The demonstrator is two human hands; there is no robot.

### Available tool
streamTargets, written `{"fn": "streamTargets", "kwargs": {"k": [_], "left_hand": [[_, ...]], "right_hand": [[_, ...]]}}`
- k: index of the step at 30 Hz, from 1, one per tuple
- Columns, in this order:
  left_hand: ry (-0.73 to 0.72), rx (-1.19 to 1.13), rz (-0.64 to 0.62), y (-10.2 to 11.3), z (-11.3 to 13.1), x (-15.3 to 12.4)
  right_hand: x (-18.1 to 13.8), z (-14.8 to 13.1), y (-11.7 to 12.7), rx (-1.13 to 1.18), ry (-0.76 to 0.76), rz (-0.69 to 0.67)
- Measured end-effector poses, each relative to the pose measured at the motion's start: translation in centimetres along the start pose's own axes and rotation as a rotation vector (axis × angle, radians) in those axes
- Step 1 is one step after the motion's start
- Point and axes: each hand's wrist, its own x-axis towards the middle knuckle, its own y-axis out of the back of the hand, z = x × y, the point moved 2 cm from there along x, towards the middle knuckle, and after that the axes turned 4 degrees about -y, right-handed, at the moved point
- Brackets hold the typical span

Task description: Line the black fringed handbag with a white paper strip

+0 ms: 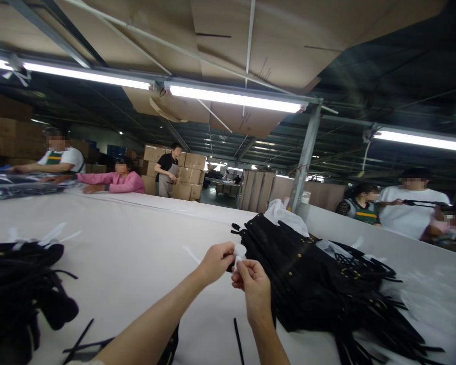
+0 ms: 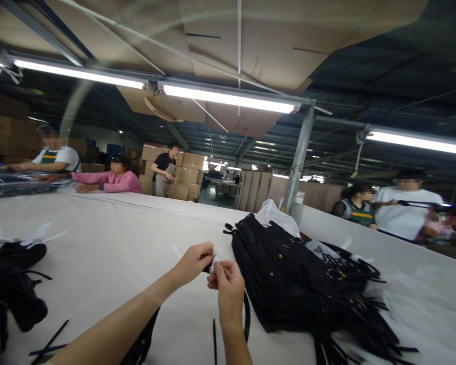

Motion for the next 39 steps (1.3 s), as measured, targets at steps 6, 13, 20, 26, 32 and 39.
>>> {"fn": "streamTargets", "kwargs": {"k": [6,13,20,26,32,39], "left_hand": [[-0.081,0.052,0.068,0.0,0.8,-0.4],[-0.087,-0.013,0.065,0.0,0.7,-0.8],[-0.094,-0.001,0.082,0.1,0.5,-1.0],[-0.076,0.041,0.109,0.1,0.0,-0.9],[-0.054,0.012,0.054,0.4,0.0,-1.0],[-0.043,-0.035,0.056,0.6,0.1,-1.4]], "right_hand": [[0.0,-0.2,-0.1,0.01,0.03,-0.016],[0.0,-0.3,-0.2,0.019,0.018,-0.036],[0.0,-0.2,-0.4,0.013,0.056,-0.021],[-0.1,-0.1,-0.4,-0.016,0.102,0.001],[0.0,-0.1,-0.6,-0.019,0.11,-0.004],[-0.2,-0.1,-0.7,0.027,0.07,0.013]]}}
